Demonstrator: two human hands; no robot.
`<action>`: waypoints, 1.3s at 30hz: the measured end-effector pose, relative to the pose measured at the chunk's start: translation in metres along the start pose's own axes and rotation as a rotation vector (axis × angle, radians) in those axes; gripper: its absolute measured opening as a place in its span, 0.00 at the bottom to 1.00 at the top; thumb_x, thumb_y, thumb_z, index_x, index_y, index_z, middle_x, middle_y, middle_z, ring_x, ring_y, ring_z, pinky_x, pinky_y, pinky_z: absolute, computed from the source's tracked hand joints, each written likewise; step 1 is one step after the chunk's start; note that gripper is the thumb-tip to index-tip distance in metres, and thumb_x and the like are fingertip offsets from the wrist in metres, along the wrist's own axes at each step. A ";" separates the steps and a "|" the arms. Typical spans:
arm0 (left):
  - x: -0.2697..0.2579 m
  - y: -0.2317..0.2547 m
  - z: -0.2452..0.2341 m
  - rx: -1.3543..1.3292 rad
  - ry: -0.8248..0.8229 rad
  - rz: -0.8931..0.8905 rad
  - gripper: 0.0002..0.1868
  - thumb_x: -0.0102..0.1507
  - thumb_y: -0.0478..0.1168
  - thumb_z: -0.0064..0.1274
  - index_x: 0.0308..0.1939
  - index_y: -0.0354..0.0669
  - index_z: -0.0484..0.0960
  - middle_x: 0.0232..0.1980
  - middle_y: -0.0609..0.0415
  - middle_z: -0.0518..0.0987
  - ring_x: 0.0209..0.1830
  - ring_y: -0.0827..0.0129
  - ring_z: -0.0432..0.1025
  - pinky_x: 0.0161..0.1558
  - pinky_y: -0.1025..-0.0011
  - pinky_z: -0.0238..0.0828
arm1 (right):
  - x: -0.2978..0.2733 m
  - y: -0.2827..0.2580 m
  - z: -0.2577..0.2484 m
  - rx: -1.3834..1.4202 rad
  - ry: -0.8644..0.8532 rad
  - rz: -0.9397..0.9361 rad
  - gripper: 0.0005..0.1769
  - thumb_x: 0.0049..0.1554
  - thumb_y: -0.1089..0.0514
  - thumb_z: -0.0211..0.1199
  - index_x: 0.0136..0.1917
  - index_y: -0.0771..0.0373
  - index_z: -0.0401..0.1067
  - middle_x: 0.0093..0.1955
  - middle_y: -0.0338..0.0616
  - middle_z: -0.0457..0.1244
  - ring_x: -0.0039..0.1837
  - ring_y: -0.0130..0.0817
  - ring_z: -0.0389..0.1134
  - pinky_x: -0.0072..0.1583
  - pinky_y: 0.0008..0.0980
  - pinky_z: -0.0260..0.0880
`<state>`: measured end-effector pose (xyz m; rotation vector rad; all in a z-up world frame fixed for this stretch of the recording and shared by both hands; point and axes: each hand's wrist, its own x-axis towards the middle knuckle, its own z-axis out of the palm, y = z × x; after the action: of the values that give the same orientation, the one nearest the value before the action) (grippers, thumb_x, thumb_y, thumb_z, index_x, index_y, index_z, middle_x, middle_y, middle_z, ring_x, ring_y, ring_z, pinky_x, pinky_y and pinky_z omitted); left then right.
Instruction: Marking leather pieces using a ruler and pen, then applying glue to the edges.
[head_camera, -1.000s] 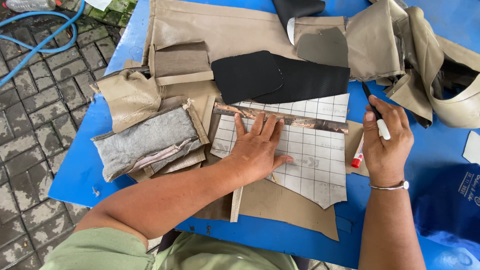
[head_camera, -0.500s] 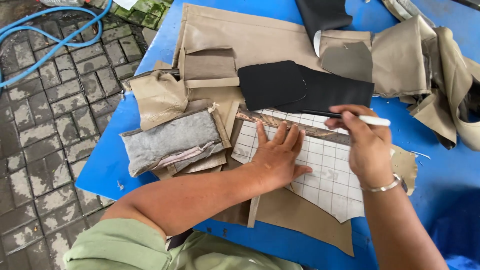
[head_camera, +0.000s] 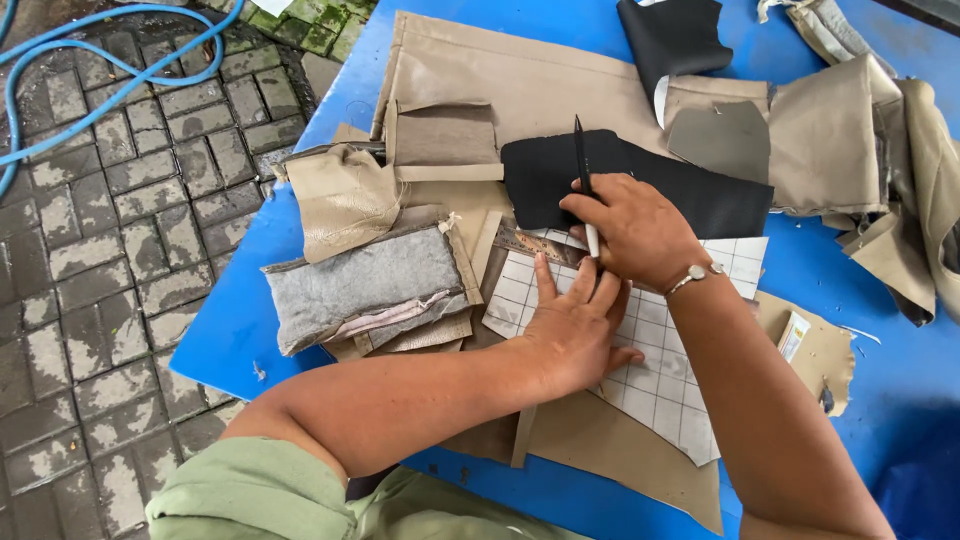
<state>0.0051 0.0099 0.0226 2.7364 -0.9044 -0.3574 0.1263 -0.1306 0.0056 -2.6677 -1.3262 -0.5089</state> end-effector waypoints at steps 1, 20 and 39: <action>0.000 0.000 0.000 -0.001 0.002 -0.003 0.44 0.68 0.65 0.38 0.76 0.33 0.58 0.77 0.40 0.54 0.80 0.37 0.43 0.64 0.11 0.25 | 0.000 0.006 0.010 0.001 0.000 -0.004 0.20 0.60 0.49 0.64 0.65 0.53 0.72 0.59 0.47 0.65 0.63 0.49 0.67 0.58 0.43 0.69; 0.015 0.001 0.054 0.260 0.299 -0.083 0.52 0.60 0.78 0.35 0.76 0.46 0.58 0.75 0.52 0.57 0.76 0.52 0.49 0.64 0.14 0.44 | 0.090 0.037 -0.028 0.071 0.174 0.179 0.22 0.54 0.72 0.57 0.60 0.56 0.73 0.49 0.40 0.65 0.53 0.44 0.67 0.55 0.45 0.58; 0.004 0.001 0.023 0.014 0.116 -0.015 0.46 0.65 0.67 0.41 0.75 0.35 0.60 0.75 0.40 0.57 0.78 0.40 0.45 0.64 0.10 0.25 | 0.003 -0.045 -0.015 1.330 0.452 0.888 0.08 0.57 0.65 0.64 0.49 0.71 0.78 0.45 0.55 0.71 0.44 0.37 0.77 0.47 0.31 0.80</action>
<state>0.0006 0.0031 0.0009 2.7456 -0.8591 -0.1935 0.0885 -0.1049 0.0191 -1.5450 -0.0777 -0.0175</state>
